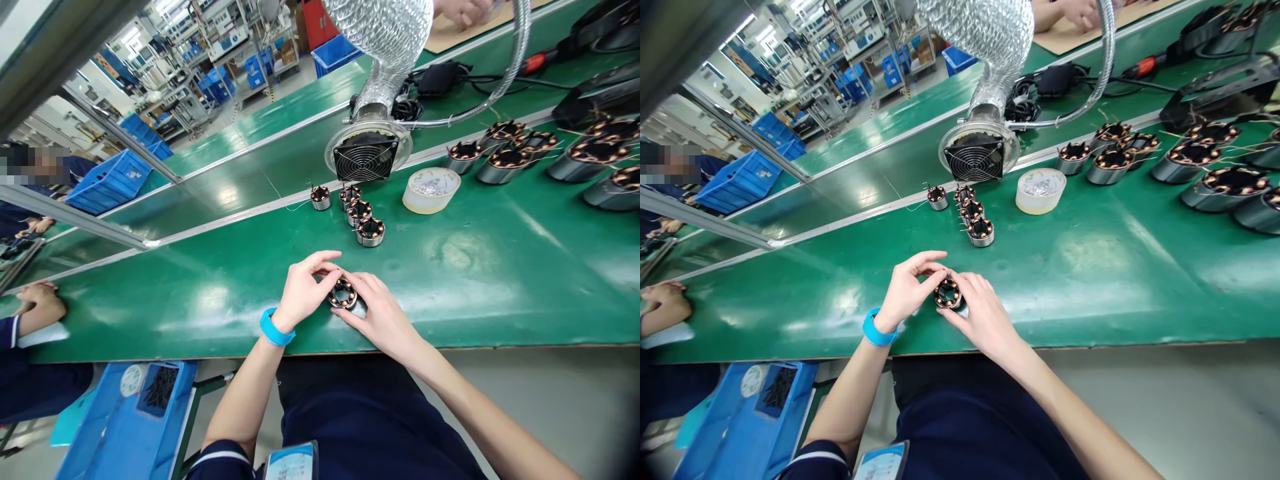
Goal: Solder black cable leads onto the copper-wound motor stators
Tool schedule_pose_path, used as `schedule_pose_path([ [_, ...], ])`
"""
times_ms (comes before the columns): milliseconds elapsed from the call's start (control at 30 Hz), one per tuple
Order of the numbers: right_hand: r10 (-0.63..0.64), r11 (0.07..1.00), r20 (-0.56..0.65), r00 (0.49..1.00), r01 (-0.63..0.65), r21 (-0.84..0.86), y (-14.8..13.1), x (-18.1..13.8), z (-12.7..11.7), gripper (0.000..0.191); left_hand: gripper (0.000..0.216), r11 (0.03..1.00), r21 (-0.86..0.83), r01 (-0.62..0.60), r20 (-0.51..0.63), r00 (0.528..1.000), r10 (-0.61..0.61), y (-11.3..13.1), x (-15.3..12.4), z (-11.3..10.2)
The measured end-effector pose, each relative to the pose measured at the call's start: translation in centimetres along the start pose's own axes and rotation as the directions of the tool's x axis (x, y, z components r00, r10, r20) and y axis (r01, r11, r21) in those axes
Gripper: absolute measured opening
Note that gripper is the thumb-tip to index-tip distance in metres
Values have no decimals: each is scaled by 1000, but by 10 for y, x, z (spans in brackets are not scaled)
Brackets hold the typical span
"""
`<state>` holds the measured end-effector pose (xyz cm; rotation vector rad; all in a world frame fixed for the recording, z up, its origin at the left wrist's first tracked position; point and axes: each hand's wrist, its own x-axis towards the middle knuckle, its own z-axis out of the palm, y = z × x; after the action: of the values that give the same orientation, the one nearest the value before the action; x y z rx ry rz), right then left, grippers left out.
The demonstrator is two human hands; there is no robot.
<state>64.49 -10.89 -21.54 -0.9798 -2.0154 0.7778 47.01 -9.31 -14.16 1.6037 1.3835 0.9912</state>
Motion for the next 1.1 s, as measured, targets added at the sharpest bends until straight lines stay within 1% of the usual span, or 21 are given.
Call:
schedule_pose_path([
  [67, 16, 1000, -25, 1000, -16, -1, 0, -1, 0, 62, 32, 998, 52, -32, 5, 999, 32, 3, 1, -3],
  [133, 36, 999, -68, 997, -37, -21, -1, -1, -1, 65, 22, 984, 159, -78, 12, 997, 77, 7, 4, -6],
  [200, 48, 997, -106, 993, -53, -51, -2, -1, -1, 65, 13, 948, 293, -122, 42, 992, 115, 11, 6, -10],
  [267, 49, 996, -108, 993, -57, -68, -4, 0, -2, 60, 13, 900, 410, -148, 82, 989, 125, 16, 9, -14],
  [367, 40, 998, -82, 996, -45, -54, -4, 1, -3, 50, 15, 831, 537, -145, 147, 986, 77, 24, 13, -20],
  [467, 10, 1000, -59, 998, -11, -21, -2, 3, -10, 45, 19, 804, 589, -78, 207, 977, -57, 30, 19, -27],
  [533, -31, 999, -25, 999, 30, -24, 0, 6, -17, 45, 21, 814, 580, -8, 232, 960, -156, 32, 24, -33],
  [600, -66, 996, -1, 998, 66, -52, 2, 9, -23, 47, 25, 845, 531, 62, 260, 937, -232, 31, 30, -39],
  [667, -91, 993, -9, 996, 90, -76, 4, 12, -25, 49, 27, 897, 420, 137, 309, 908, -283, 27, 34, -42],
  [733, -110, 991, -31, 993, 107, -84, 7, 13, -23, 49, 27, 937, 259, 236, 346, 883, -318, 21, 37, -40],
  [800, -115, 991, -48, 992, 112, -76, 9, 14, -20, 47, 31, 943, 88, 322, 348, 877, -332, 14, 38, -35],
  [867, -110, 992, -51, 993, 107, -66, 11, 14, -17, 46, 37, 933, -44, 357, 323, 889, -325, 9, 36, -29],
  [900, -109, 992, -50, 993, 106, -62, 12, 14, -16, 46, 40, 930, -81, 359, 310, 896, -319, 7, 35, -26],
  [967, -107, 993, -47, 993, 104, -62, 13, 13, -15, 46, 42, 935, -82, 345, 274, 910, -312, 6, 28, -26],
  [1100, -104, 993, -42, 994, 101, -68, 13, 12, -15, 48, 41, 960, 105, 261, 185, 943, -277, 10, 11, -36],
])
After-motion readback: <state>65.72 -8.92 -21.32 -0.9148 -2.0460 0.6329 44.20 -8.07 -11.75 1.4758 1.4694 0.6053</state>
